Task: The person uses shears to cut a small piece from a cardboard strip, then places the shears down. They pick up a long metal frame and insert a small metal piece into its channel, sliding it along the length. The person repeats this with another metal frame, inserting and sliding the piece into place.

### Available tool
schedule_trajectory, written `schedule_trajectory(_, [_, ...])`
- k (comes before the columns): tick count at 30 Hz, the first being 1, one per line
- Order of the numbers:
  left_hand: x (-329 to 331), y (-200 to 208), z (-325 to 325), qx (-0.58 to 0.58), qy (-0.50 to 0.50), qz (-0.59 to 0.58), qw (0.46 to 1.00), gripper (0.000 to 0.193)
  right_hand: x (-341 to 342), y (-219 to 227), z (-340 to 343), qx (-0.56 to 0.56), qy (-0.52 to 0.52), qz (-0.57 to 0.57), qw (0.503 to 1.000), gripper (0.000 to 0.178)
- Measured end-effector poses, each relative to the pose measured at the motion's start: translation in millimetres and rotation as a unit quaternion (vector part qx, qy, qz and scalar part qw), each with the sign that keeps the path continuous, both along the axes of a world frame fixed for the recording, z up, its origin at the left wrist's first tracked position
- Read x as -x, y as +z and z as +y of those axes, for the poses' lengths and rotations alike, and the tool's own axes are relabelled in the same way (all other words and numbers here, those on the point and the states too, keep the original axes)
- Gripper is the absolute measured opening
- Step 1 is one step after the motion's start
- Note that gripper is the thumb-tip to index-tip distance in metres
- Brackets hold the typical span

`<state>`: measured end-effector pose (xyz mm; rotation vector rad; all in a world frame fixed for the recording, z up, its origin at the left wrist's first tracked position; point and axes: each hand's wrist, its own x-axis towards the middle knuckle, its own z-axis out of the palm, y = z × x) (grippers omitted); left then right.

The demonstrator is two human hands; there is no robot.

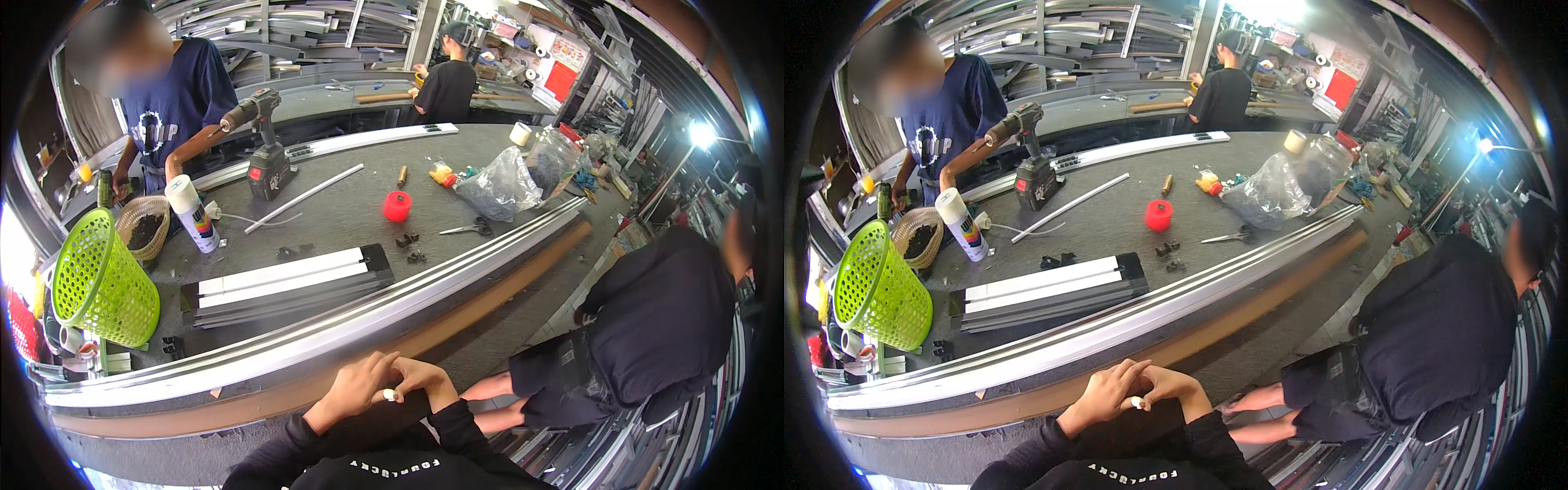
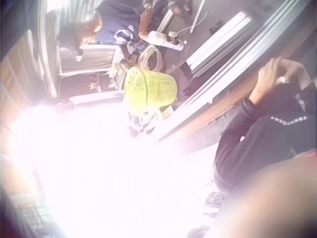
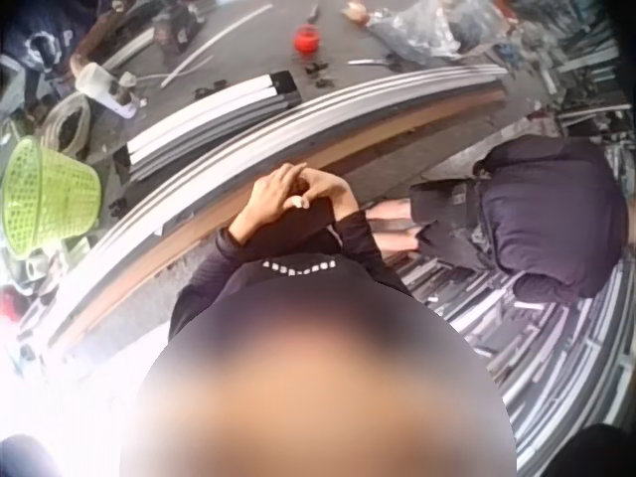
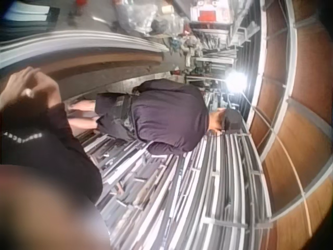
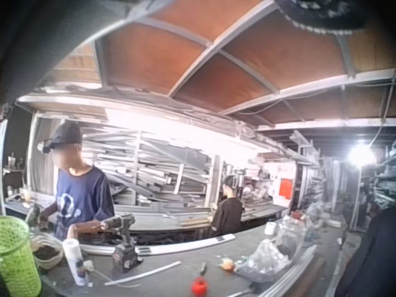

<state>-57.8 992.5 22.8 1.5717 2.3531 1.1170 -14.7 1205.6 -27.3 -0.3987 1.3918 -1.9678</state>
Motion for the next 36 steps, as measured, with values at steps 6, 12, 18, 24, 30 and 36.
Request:
schedule_trajectory(6, [1,-6,-1,-0.043,0.002,-0.044,0.998,0.073,3,-15,4,0.033,0.016,0.035,0.999,0.092])
schedule_trajectory(12, [-1,0,-3,-0.037,0.005,-0.079,0.996,0.057,5,-12,11,-0.005,0.050,0.010,0.999,0.092])
schedule_trajectory(18, [0,5,-3,-0.036,0.008,-0.091,0.995,0.054,8,-15,11,0.011,0.050,0.024,0.998,0.091])
schedule_trajectory(24, [-2,3,-5,-0.043,0.010,-0.099,0.994,0.055,9,-24,13,0.016,0.060,0.026,0.998,0.086])
schedule_trajectory(30, [-3,1,-5,-0.041,0.013,-0.098,0.994,0.055,8,-30,16,0.020,0.056,0.019,0.998,0.079])
schedule_trajectory(36, [-1,0,-4,-0.038,0.006,-0.109,0.993,0.056,5,-21,14,0.015,0.033,-0.006,0.999,0.081])
